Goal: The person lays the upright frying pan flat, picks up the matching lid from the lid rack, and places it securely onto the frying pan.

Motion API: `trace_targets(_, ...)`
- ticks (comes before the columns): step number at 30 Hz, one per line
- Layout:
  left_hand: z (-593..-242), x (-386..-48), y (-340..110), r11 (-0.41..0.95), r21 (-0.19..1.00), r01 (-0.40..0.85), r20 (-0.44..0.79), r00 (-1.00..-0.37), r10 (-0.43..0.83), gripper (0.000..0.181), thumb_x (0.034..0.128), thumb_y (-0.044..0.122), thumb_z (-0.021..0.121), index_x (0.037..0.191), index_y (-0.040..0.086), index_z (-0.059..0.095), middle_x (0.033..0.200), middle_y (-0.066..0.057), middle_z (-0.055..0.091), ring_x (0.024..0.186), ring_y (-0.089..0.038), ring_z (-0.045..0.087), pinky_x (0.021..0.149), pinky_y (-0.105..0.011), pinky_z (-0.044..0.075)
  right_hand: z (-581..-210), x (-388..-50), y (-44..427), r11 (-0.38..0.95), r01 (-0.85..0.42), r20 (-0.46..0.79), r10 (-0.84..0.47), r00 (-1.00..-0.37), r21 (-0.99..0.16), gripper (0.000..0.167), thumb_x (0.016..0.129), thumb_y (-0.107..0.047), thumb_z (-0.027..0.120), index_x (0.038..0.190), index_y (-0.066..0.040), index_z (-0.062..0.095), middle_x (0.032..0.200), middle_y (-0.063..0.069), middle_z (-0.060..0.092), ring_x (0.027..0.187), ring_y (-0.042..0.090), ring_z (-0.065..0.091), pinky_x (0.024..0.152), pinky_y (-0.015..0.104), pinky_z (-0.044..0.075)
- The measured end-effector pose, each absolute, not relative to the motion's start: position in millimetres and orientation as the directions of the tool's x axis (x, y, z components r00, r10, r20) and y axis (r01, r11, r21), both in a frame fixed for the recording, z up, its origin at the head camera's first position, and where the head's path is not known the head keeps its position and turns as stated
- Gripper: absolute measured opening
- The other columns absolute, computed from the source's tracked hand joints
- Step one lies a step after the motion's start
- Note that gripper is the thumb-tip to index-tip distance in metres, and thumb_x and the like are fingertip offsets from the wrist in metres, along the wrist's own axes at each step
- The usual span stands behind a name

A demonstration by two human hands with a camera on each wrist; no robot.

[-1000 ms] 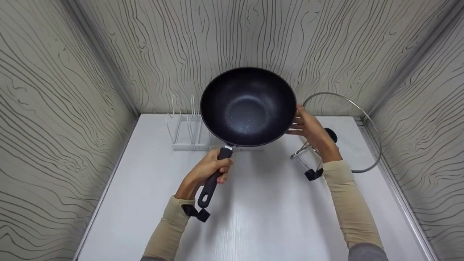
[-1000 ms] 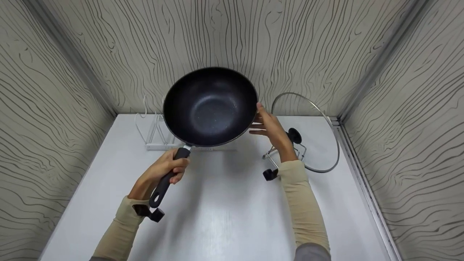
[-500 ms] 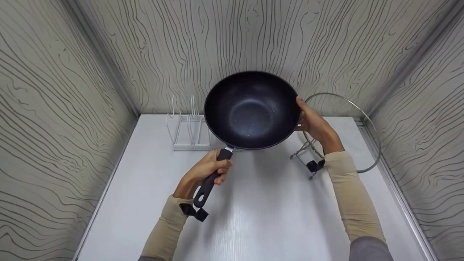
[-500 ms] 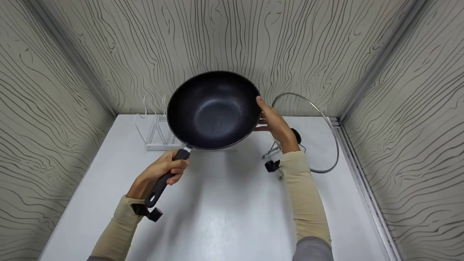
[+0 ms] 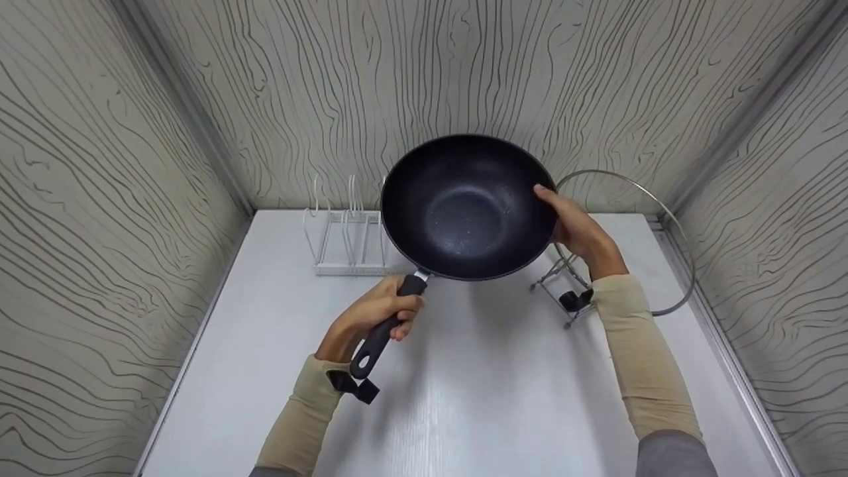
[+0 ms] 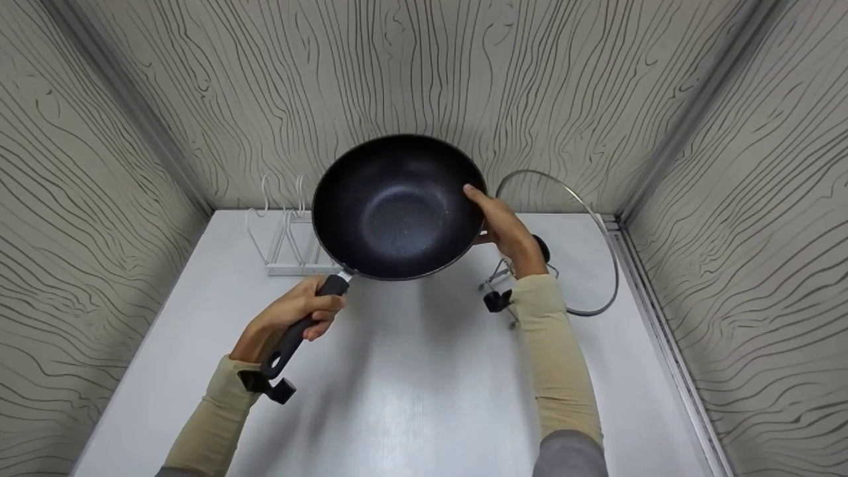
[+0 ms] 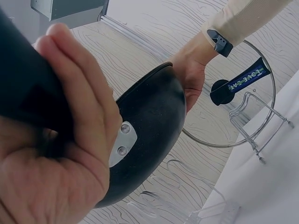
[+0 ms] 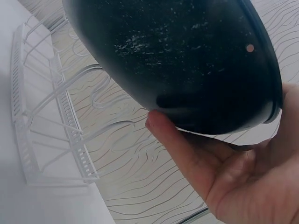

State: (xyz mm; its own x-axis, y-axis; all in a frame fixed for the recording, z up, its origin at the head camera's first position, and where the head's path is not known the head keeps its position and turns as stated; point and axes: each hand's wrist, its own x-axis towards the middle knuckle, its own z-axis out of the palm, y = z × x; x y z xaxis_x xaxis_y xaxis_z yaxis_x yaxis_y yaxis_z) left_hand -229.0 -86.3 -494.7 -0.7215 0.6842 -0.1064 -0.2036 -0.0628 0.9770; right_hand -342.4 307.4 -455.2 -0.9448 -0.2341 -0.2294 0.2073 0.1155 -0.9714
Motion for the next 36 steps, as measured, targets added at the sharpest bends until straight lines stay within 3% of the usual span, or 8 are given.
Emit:
trace_targets(3, -494.7, -229.6, -86.4, -0.06, 0.977, -0.204, -0.109, -0.72, 0.686, 0.015, 0.0971, 0.007, 0.058, 0.097, 0.007, 0.043, 0.058, 0.007, 0.047, 0.039, -0.004, 0.054, 0.039, -0.019, 0.045, -454.8, -341.4, 307.7, 0.105, 0.214, -0.233, -0.217, -0.948, -0.971, 0.068, 0.109, -0.055, 0.051, 0.149, -0.001, 0.046, 0.102, -0.004, 0.079, 0.087, 0.01, 0.075, 0.08, 0.027, 0.057)
trace_targets(5, -494.3, -230.2, -86.2, -0.058, 0.976, -0.21, -0.114, -0.72, 0.684, 0.016, 0.0969, 0.008, 0.058, 0.097, 0.007, 0.043, 0.058, 0.007, 0.047, 0.039, -0.005, 0.054, 0.039, -0.019, 0.045, -454.5, -340.6, 307.3, 0.085, 0.215, -0.228, -0.206, -0.952, -0.973, 0.056, 0.11, -0.047, 0.05, 0.14, 0.0, 0.051, 0.087, -0.004, 0.078, 0.074, 0.009, 0.073, 0.07, 0.025, 0.055)
trace_targets(11, -492.9, -232.9, -86.4, -0.046, 0.975, -0.217, -0.129, -0.723, 0.679, 0.017, 0.0969, 0.009, 0.06, 0.099, 0.007, 0.043, 0.059, 0.007, 0.047, 0.04, -0.004, 0.053, 0.04, -0.019, 0.044, -454.1, -339.8, 304.0, 0.009, 0.178, -0.177, -0.155, -0.972, -0.984, 0.028, 0.109, -0.024, 0.045, 0.116, 0.0, 0.056, 0.07, -0.003, 0.073, 0.057, 0.007, 0.068, 0.056, 0.021, 0.053)
trace_targets(15, -490.4, -234.8, -86.9, -0.035, 0.976, -0.213, -0.132, -0.718, 0.683, 0.016, 0.0976, 0.01, 0.059, 0.1, 0.006, 0.044, 0.06, 0.006, 0.046, 0.04, -0.004, 0.052, 0.041, -0.019, 0.045, -454.4, -339.3, 301.9, -0.018, 0.156, -0.153, -0.111, -0.982, -0.988, 0.022, 0.106, -0.017, 0.046, 0.096, -0.005, 0.06, 0.06, -0.005, 0.067, 0.05, 0.006, 0.063, 0.051, 0.019, 0.05)
trace_targets(18, -489.2, -236.1, -87.7, -0.034, 0.977, -0.211, -0.129, -0.711, 0.691, 0.016, 0.0987, 0.011, 0.06, 0.1, 0.005, 0.045, 0.061, 0.007, 0.046, 0.041, -0.004, 0.051, 0.042, -0.018, 0.045, -454.6, -339.0, 300.8, -0.032, 0.145, -0.141, -0.085, -0.986, -0.989, 0.023, 0.103, -0.013, 0.046, 0.087, -0.006, 0.061, 0.056, -0.005, 0.065, 0.048, 0.006, 0.062, 0.048, 0.018, 0.049)
trace_targets(25, -486.8, -238.9, -89.7, -0.062, 0.97, -0.235, -0.123, -0.697, 0.707, 0.014, 0.0999, 0.009, 0.059, 0.104, 0.004, 0.047, 0.063, 0.007, 0.046, 0.043, -0.004, 0.052, 0.044, -0.019, 0.046, -456.8, -336.2, 299.7, -0.043, 0.16, -0.159, -0.029, -0.987, -0.986, 0.013, 0.098, -0.01, 0.048, 0.091, -0.005, 0.058, 0.059, -0.004, 0.065, 0.05, 0.007, 0.062, 0.047, 0.019, 0.046)
trace_targets(30, -484.9, -240.7, -92.0, -0.051, 0.969, -0.242, -0.137, -0.698, 0.703, 0.016, 0.1003, 0.011, 0.06, 0.106, 0.004, 0.047, 0.064, 0.005, 0.046, 0.045, -0.006, 0.053, 0.045, -0.02, 0.046, -458.3, -334.6, 299.2, -0.052, 0.156, -0.157, 0.003, -0.988, -0.986, 0.016, 0.096, -0.011, 0.051, 0.082, -0.01, 0.058, 0.059, -0.005, 0.063, 0.05, 0.006, 0.061, 0.047, 0.019, 0.045)
trace_targets(36, -482.6, -241.2, -95.4, -0.025, 0.965, -0.262, -0.171, -0.697, 0.697, 0.025, 0.1023, 0.015, 0.061, 0.12, 0.0, 0.051, 0.069, 0.003, 0.048, 0.047, -0.008, 0.055, 0.047, -0.021, 0.048, -460.7, -331.1, 300.7, -0.035, 0.165, -0.166, 0.018, -0.986, -0.986, 0.019, 0.096, -0.013, 0.051, 0.078, -0.013, 0.056, 0.059, -0.008, 0.061, 0.051, 0.006, 0.059, 0.048, 0.02, 0.044)
